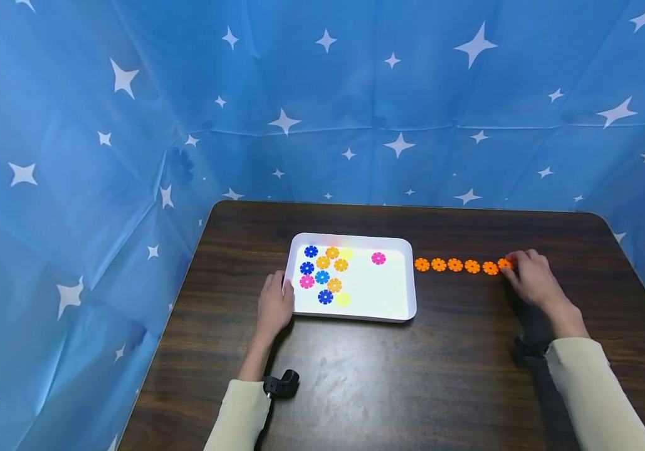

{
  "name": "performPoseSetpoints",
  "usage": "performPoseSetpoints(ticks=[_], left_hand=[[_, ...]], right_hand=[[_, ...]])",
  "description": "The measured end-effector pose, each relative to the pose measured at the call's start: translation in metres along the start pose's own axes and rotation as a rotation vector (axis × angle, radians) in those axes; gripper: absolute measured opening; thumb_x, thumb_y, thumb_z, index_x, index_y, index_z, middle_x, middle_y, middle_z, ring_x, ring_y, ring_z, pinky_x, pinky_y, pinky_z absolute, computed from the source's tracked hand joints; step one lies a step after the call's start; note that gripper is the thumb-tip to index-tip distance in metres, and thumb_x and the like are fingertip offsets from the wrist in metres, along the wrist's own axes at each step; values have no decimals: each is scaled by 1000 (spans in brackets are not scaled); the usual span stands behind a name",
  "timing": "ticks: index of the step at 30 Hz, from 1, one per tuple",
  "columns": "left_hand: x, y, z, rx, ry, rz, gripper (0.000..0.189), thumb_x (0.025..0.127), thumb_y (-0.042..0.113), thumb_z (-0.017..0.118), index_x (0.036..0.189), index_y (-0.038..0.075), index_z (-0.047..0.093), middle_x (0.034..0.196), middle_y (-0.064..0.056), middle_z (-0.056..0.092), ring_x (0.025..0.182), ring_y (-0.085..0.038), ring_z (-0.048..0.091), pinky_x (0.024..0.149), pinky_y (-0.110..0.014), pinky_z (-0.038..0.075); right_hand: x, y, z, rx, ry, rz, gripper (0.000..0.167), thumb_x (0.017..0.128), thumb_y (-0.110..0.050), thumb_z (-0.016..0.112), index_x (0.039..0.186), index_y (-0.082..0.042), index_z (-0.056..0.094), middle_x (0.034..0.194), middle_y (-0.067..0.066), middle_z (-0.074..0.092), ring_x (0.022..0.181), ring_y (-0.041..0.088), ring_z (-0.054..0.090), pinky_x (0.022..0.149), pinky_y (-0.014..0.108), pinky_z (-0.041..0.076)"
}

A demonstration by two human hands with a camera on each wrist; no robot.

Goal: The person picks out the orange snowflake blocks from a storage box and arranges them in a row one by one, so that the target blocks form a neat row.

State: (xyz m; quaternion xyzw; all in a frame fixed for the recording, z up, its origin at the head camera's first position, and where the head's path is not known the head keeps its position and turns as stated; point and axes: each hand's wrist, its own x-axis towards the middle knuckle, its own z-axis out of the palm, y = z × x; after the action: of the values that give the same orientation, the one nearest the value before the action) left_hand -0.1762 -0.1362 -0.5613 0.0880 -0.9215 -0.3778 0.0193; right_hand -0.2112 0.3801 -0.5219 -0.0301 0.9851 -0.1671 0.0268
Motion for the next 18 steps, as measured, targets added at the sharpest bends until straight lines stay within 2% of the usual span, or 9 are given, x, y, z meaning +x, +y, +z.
performPoseSetpoints(ticks=[7,13,18], left_hand=[[-1,-1,0,-8,14,11,39,107,23,43,135,-1,56,123,-22,61,112,-39,62,98,-53,50],[-2,0,-1,-11,12,-4,39,107,24,43,136,0,55,122,-21,60,108,-37,62,96,-52,51],[-1,0,0,0,2,-8,40,108,25,42,137,1,55,125,-20,60,111,-37,62,98,-52,51]], right_hand=[[-1,5,4,2,-19,32,40,104,-15,55,125,18,51,124,38,45,111,53,39,100,68,41],[-2,4,7,12,13,41,39,102,-12,58,125,18,52,122,37,45,112,53,39,102,69,40],[-4,5,10,11,38,27,38,102,-11,60,125,18,52,119,37,47,110,52,41,99,68,40]])
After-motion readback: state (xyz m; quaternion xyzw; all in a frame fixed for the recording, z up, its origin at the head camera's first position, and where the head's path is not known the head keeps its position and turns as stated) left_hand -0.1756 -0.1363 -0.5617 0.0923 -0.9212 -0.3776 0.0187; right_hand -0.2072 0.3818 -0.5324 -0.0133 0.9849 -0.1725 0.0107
